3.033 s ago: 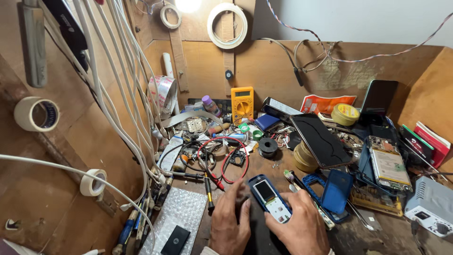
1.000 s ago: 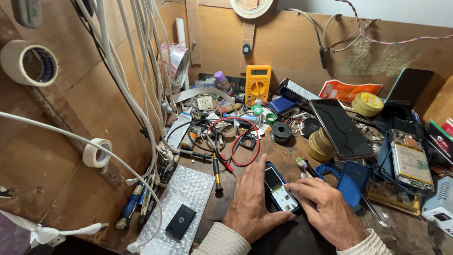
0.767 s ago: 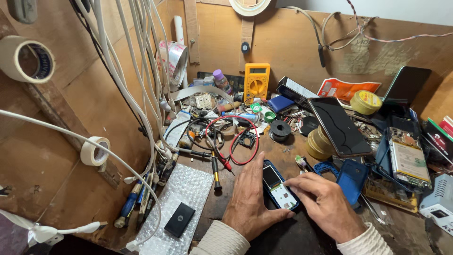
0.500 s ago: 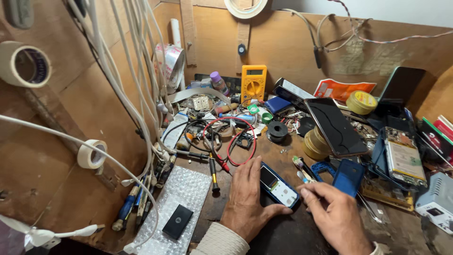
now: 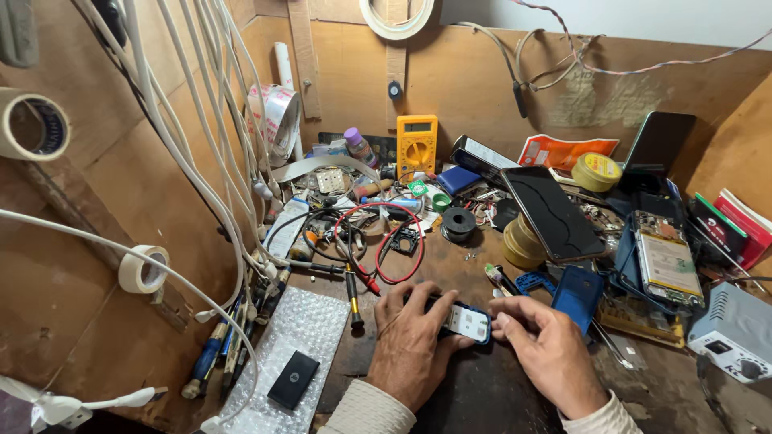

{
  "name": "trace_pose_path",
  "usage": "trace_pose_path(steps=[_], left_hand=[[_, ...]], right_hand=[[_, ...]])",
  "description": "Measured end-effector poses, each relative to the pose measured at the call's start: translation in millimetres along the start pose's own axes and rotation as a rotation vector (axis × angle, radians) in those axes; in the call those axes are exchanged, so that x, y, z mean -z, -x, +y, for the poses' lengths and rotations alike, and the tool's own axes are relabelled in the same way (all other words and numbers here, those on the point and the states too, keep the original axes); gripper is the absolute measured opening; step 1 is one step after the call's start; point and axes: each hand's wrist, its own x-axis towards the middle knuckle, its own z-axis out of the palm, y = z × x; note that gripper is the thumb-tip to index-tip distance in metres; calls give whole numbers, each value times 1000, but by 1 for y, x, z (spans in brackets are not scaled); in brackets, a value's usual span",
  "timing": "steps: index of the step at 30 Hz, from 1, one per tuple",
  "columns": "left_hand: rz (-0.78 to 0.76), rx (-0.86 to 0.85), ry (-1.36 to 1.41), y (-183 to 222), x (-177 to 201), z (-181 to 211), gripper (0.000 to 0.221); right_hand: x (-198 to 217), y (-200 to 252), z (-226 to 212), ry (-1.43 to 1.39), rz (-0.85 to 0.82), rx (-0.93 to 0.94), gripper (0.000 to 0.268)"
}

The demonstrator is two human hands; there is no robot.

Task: The person uses a toothbrush to clean the interior and components of a mobile phone at a workbench, then handles a small electronic component.

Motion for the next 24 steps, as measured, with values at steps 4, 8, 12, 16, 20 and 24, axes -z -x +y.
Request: trace_pose_path(steps=[4, 8, 12, 16, 20, 24], left_hand=[[-5, 79, 17, -1, 3, 1, 59], [7, 123, 3, -2, 5, 3, 58], [8, 119, 2, 0, 1, -1, 56], [13, 92, -5, 0, -6, -6, 56], [9, 72, -22, -2, -9, -8, 61], [6, 67, -34, -7, -5, -3, 72]], right_hand=[[-4, 3, -9, 53, 85, -28, 25], [2, 15, -20, 147, 178, -95, 24], [24, 22, -17, 143, 309, -11, 22], [49, 24, 0, 102, 366, -42, 22], [48, 31, 3, 153, 380, -34, 20], [35, 42, -22, 413, 381, 45, 17]])
